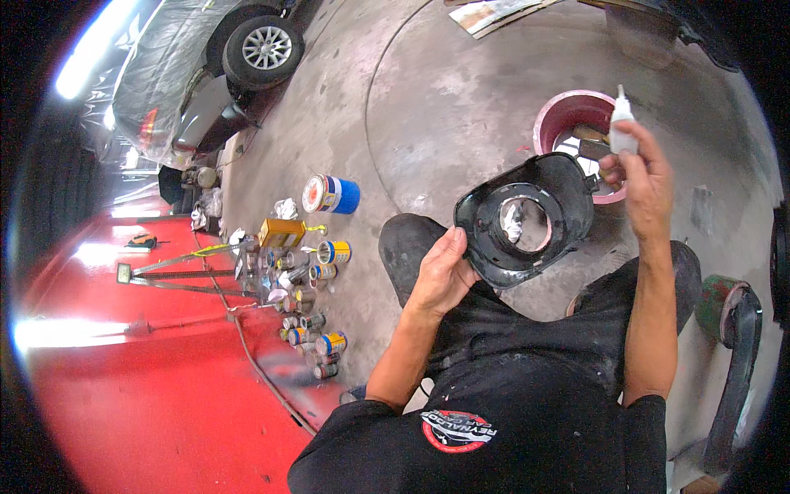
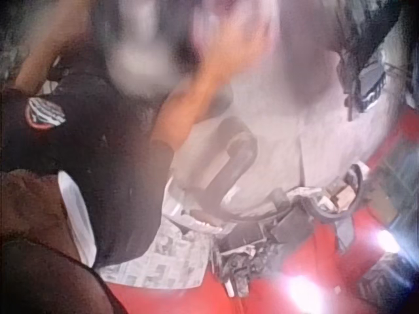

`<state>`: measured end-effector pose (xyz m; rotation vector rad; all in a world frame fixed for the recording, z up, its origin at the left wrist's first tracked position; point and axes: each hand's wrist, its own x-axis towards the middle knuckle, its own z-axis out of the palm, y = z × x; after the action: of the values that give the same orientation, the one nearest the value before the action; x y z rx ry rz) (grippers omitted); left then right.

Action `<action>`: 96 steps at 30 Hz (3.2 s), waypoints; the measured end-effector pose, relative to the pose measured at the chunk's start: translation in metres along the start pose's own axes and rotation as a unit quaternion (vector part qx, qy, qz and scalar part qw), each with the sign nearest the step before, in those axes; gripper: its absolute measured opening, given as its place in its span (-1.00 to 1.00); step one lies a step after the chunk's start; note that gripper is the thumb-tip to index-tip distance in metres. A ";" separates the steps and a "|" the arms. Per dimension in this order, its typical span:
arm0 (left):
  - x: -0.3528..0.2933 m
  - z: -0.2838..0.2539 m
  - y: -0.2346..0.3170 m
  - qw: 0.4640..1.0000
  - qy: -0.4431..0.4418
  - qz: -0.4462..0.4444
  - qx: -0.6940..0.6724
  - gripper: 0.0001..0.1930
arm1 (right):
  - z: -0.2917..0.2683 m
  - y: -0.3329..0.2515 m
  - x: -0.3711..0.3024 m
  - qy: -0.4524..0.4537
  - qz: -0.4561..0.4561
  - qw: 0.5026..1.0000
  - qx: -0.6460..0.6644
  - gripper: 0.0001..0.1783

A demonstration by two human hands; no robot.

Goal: The person applies adhesive to a black plastic car part, positions a circular lens component into the housing, and then scrapes excess material from the edges using a small tool before sanding the surface by hand.

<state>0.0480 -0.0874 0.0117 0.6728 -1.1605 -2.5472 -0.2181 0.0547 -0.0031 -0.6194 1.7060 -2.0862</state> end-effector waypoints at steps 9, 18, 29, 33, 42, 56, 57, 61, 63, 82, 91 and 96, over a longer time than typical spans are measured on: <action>0.006 0.008 -0.006 1.000 -0.019 0.008 -0.007 -0.56 | -0.130 -0.030 -0.052 0.155 -0.072 0.978 0.124 -0.57; 0.045 0.067 -0.012 0.998 -0.050 0.005 0.032 -0.53 | -0.251 0.045 -0.228 0.430 0.130 0.893 -0.015 -0.64; 0.206 0.163 -0.169 0.959 -0.145 -0.216 0.108 -0.57 | -0.249 0.106 -0.225 0.511 0.162 0.844 -0.025 -0.66; 0.226 0.181 -0.256 0.944 -0.040 -0.317 0.083 -0.65 | -0.261 0.117 -0.227 0.542 0.205 0.815 -0.021 -0.62; 0.299 0.128 -0.398 0.939 0.053 -0.331 -0.077 -0.56 | -0.258 0.203 -0.231 0.526 0.239 0.815 -0.047 -0.54; 0.250 0.110 -0.359 0.747 -0.221 -0.168 0.604 -0.45 | -0.220 0.263 -0.159 0.356 0.351 0.833 -0.238 -0.66; 0.247 0.109 -0.363 0.707 -0.298 -0.006 0.642 -0.43 | -0.220 0.257 -0.153 0.333 0.342 0.848 -0.229 -0.66; 0.253 0.108 -0.368 0.662 -0.475 0.022 0.580 -0.45 | -0.217 0.240 -0.160 0.266 0.329 0.876 -0.231 -0.64; 0.253 0.104 -0.368 0.653 -0.488 -0.025 0.579 -0.50 | -0.220 0.236 -0.173 0.236 0.326 0.885 -0.235 -0.61; 0.239 0.108 -0.388 0.711 -0.438 -0.097 0.542 -0.65 | -0.233 0.281 -0.294 0.339 0.444 0.763 -0.325 -0.68; 0.248 0.099 -0.386 0.685 -0.445 -0.108 0.567 -0.64 | -0.243 0.198 -0.199 0.297 0.329 0.827 -0.346 -0.72; 0.248 0.108 -0.377 0.689 -0.442 -0.115 0.562 -0.62 | -0.243 0.191 -0.192 0.272 0.316 0.847 -0.329 -0.76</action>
<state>-0.2365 0.1226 -0.2890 -0.4326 -3.1949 -1.9862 -0.1905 0.3202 -0.2505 0.4166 2.5141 -1.2289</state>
